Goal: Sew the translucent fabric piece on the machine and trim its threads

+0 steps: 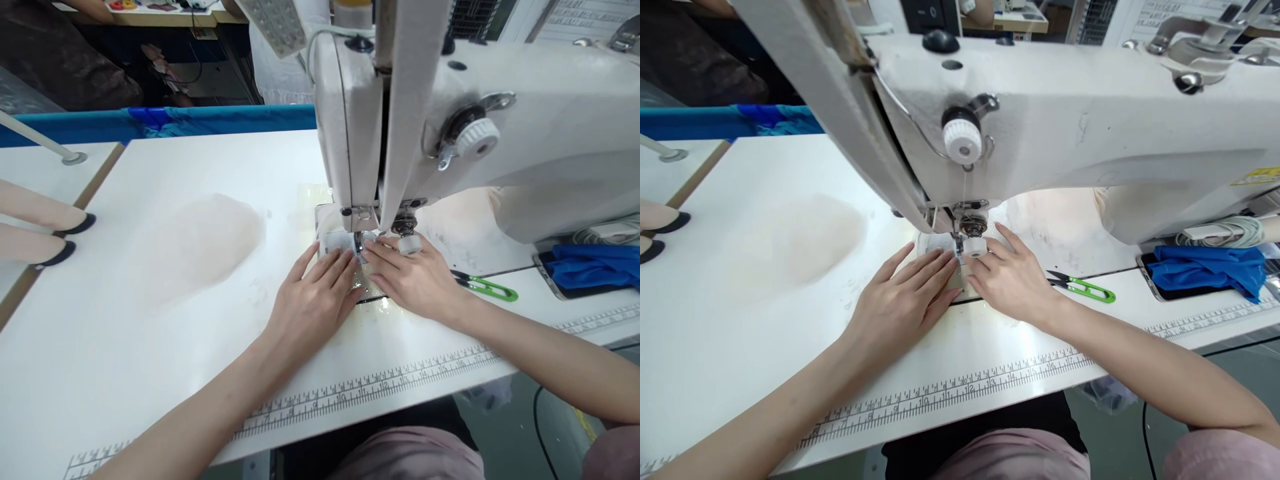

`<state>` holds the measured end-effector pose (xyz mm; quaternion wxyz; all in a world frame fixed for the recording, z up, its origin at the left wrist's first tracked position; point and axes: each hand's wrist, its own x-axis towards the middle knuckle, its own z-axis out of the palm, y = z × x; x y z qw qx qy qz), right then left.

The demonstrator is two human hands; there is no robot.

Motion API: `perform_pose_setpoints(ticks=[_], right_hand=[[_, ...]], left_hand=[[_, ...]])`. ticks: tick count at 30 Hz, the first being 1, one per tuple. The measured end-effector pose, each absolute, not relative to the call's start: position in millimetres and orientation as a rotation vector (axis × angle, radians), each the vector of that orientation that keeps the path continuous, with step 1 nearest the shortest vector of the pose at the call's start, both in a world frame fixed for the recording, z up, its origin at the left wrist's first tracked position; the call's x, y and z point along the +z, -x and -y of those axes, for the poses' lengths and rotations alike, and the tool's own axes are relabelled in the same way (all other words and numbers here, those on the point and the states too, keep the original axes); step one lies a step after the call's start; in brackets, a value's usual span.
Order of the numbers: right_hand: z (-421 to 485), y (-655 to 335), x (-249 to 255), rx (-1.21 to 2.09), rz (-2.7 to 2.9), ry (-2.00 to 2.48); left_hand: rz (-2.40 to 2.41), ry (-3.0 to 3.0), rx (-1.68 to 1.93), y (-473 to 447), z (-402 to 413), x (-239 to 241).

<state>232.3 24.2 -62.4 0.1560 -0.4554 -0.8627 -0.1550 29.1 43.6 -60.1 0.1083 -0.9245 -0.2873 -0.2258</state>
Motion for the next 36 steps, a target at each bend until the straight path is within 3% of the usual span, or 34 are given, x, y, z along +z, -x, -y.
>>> perform_pose_setpoints(ticks=[26,36], right_hand=[[-21.1,-244.9,-54.7,-0.551,2.447,1.251],[-18.0,-246.3,-55.6,-0.053,2.342,1.248]], left_hand=[[1.092,2.669,-0.642,-29.8,-51.9,-65.1],[1.591,2.579,-0.537,0.3,-58.7,-33.1]])
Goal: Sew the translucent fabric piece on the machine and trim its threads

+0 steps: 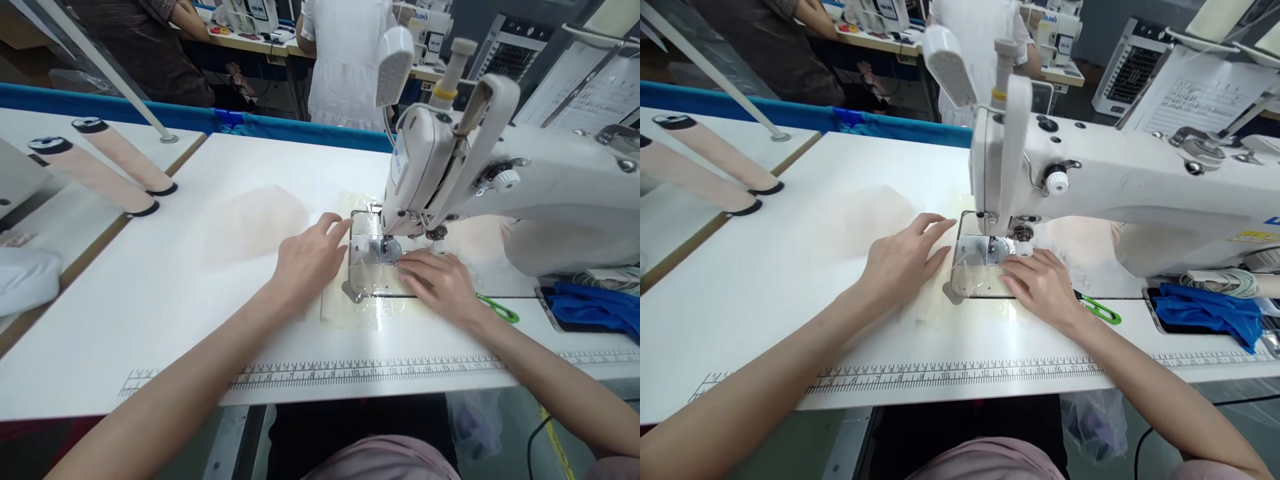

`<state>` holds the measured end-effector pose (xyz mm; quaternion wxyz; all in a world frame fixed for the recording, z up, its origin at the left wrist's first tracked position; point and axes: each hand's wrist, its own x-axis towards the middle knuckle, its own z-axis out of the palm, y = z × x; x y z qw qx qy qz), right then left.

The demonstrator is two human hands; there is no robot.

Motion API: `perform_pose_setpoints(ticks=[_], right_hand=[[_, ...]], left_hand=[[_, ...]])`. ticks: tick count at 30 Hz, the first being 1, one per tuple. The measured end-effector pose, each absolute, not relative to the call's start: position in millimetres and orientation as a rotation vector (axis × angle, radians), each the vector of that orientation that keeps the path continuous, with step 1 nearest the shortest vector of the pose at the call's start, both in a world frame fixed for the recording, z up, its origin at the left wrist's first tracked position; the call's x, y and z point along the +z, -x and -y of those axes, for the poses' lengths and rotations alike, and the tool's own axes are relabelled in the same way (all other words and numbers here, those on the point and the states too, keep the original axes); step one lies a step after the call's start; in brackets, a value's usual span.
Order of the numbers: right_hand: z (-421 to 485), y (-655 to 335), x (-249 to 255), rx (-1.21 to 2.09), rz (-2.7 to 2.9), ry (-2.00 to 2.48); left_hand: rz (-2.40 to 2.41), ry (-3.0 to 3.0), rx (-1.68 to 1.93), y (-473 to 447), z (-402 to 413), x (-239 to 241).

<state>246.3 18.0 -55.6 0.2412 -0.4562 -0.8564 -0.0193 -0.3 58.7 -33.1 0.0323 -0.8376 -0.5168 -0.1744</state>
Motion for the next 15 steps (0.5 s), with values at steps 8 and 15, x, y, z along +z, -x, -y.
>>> perform_pose_setpoints(ticks=[8,15], right_hand=[[-13.0,-222.5,-32.9,0.641,2.225,1.391],[-7.0,-190.6,-26.4,1.393,1.482,1.184]], left_hand=[[1.874,2.942,-0.707,6.6,-65.5,-27.7],[2.068,3.272,-1.378,6.4,-51.8,-4.9]])
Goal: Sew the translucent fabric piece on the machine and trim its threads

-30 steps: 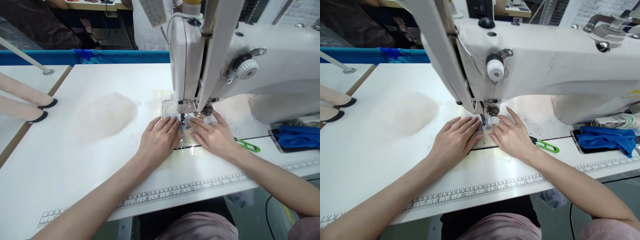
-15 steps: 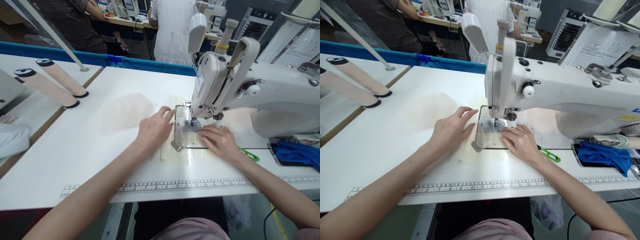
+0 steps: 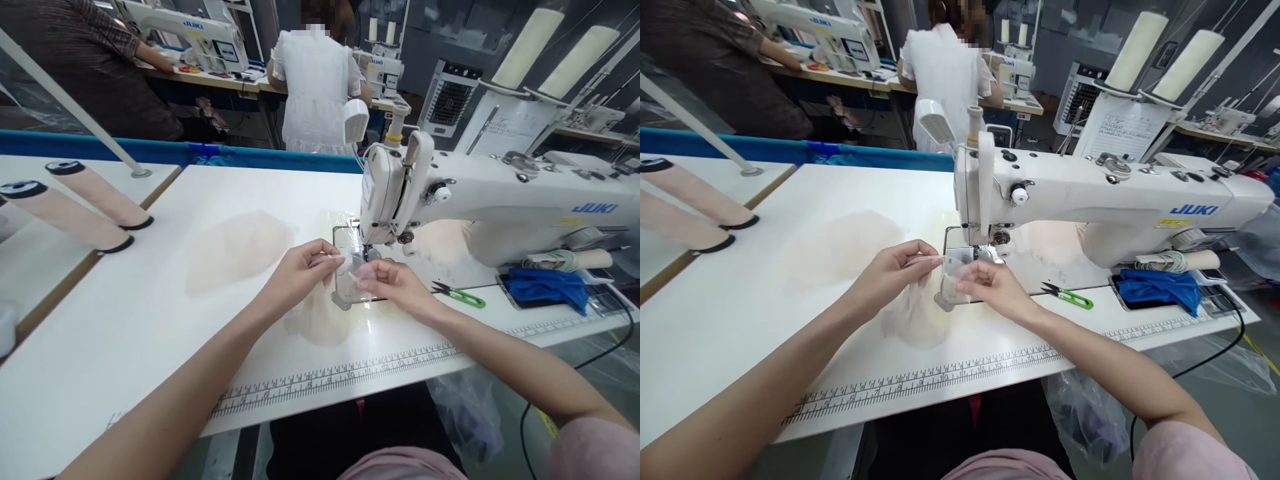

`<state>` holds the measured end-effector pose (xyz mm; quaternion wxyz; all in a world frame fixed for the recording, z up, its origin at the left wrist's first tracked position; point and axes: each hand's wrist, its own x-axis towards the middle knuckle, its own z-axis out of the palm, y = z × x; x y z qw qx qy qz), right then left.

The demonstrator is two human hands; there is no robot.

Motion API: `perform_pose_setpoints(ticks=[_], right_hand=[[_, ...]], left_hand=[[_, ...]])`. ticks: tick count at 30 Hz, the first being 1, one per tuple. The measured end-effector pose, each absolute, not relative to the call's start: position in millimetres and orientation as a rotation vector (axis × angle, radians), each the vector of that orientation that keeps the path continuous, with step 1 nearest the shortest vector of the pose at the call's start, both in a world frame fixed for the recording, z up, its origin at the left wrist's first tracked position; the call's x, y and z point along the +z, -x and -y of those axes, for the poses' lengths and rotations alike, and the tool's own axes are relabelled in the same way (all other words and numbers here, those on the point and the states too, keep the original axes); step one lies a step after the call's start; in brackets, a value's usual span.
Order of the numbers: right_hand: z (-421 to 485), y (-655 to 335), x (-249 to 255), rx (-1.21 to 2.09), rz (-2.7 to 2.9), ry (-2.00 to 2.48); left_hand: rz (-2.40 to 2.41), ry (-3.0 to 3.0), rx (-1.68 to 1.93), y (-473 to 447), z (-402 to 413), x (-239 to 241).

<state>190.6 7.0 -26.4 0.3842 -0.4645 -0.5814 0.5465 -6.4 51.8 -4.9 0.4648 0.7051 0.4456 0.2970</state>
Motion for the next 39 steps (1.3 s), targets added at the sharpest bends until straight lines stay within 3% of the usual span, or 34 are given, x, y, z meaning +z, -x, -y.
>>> perform_pose_setpoints(ticks=[10,39], right_hand=[[16.1,-187.5,-9.1,1.351,1.411,1.182],[24.6,-186.0,-5.8,1.320,1.412,1.238]], left_hand=[[-0.748,-1.570,0.612,16.3,-47.6,-0.2],[-0.736,-1.466,0.662,18.4,-49.4,-3.8]])
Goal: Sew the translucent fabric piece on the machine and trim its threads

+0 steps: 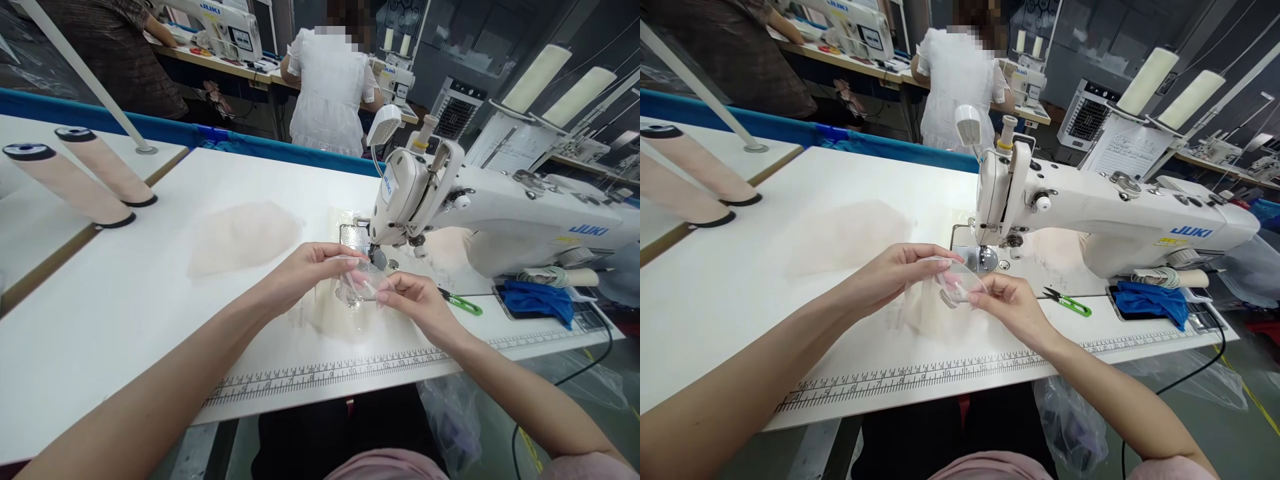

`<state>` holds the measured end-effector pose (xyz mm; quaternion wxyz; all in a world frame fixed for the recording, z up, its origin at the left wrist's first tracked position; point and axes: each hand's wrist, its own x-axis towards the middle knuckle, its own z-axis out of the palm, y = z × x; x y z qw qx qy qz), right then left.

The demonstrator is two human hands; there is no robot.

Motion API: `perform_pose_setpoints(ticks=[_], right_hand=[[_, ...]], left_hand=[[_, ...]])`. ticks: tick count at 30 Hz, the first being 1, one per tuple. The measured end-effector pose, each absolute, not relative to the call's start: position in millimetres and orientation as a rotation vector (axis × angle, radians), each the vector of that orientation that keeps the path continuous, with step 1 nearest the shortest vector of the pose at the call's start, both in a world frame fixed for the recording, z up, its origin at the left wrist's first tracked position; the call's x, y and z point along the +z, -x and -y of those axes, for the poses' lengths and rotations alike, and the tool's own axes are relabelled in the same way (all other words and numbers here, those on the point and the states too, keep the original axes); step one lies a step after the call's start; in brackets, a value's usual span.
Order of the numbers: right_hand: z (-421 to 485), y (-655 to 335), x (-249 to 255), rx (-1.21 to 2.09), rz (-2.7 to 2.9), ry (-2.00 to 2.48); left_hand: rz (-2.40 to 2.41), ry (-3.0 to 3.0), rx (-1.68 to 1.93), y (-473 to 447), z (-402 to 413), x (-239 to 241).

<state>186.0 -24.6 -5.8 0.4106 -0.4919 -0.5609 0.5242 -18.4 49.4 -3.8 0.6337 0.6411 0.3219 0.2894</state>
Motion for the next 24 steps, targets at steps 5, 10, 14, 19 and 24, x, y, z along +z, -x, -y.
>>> perform_pose_setpoints(ticks=[5,10,14,19,24], right_hand=[[24.8,-185.8,-5.7,1.330,1.403,1.226],[25.6,-186.1,-6.6,1.340,1.421,1.211],[25.6,-185.5,-6.1,1.349,1.415,1.221],[25.9,-185.4,-6.1,1.343,1.416,1.233],[25.8,-184.8,-6.3,1.337,1.419,1.234]], left_hand=[[-0.715,-1.575,0.593,18.3,-48.5,0.0],[-0.748,-1.634,0.495,18.2,-46.2,6.2],[-0.661,-1.589,0.482,18.0,-47.6,4.4],[-0.628,-1.589,0.527,18.5,-50.3,-1.6],[-0.614,-1.613,0.578,18.6,-50.3,-2.9]])
